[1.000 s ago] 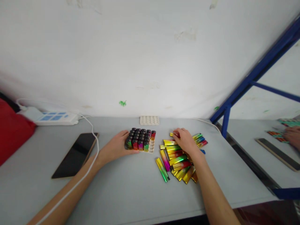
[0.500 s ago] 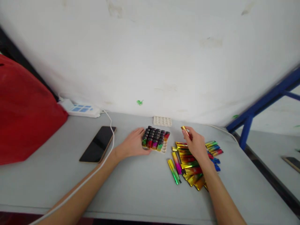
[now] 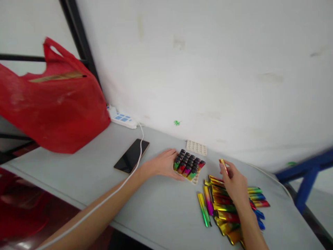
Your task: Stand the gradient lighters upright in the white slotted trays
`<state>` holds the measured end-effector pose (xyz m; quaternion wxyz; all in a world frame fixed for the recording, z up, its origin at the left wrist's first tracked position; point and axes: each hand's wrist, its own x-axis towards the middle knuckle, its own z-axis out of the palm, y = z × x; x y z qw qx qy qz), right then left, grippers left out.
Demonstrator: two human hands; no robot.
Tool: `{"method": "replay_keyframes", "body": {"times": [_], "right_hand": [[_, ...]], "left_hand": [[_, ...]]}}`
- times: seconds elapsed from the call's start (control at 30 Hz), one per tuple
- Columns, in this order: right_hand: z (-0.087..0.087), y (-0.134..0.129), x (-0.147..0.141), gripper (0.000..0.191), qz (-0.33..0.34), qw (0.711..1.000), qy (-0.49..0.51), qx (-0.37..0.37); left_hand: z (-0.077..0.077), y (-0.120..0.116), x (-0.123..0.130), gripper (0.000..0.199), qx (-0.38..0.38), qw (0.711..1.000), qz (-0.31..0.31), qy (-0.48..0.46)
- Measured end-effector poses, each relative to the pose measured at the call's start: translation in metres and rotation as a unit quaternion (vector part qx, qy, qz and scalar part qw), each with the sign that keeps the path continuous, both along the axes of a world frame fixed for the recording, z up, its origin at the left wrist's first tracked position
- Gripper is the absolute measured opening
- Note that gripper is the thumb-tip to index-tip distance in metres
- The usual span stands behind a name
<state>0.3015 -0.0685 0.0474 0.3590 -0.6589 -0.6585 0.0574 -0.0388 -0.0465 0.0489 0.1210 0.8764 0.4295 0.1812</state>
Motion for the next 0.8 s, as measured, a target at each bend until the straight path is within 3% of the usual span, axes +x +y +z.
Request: {"method": "replay_keyframes", "body": {"times": [0.23, 0.43, 0.53, 0.8], "right_hand": [[0.002, -0.001, 0.006, 0.096, -0.024, 1.000, -0.017, -0.005], [0.005, -0.003, -0.003, 0.086, -0.017, 1.000, -0.002, 0.014], [0.005, -0.002, -0.004, 0.079, 0.011, 0.998, 0.049, 0.035], [0.019, -0.012, -0.019, 0.062, 0.079, 0.967, 0.242, -0.026]], "left_hand": [[0.011, 0.001, -0.007, 0.081, -0.048, 0.999, -0.026, 0.004], [0.011, 0.005, -0.017, 0.081, -0.077, 0.997, -0.025, -0.015], [0.011, 0.009, -0.022, 0.084, -0.100, 0.994, -0.025, -0.028], [0.015, 0.013, -0.028, 0.079, -0.113, 0.993, -0.020, -0.026]]}}
